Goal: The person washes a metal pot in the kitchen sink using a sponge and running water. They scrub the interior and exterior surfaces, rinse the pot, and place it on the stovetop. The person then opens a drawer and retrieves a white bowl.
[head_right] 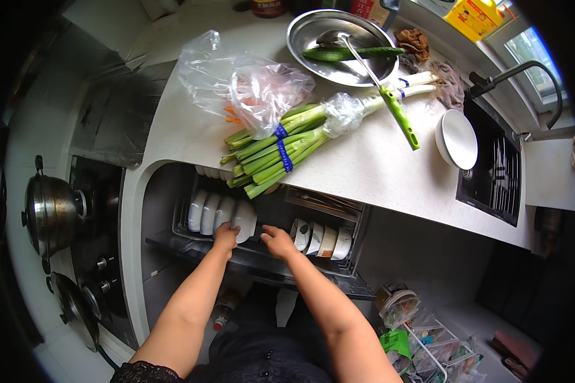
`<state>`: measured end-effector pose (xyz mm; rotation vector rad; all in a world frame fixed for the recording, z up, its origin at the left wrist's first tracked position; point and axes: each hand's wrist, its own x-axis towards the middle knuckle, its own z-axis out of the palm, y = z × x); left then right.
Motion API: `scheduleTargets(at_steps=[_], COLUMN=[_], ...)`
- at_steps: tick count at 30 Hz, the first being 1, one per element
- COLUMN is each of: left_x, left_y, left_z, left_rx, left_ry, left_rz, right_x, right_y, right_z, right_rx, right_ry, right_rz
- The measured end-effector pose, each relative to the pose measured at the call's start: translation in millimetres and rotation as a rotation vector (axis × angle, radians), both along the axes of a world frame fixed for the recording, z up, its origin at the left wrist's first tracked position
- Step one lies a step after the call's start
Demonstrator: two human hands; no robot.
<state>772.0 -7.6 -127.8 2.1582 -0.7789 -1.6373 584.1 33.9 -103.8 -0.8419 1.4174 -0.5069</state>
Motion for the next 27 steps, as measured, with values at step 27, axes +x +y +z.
scheduleTargets(at_steps=[27], left_x=[-541], left_y=[-101], left_z=[211], left_rx=[-0.154], left_ry=[0.529], left_rz=[-0.460], right_x=[-453], right_y=[-24], right_z=[192], right_rx=[-0.592], right_ry=[1.266], right_rz=[-0.062])
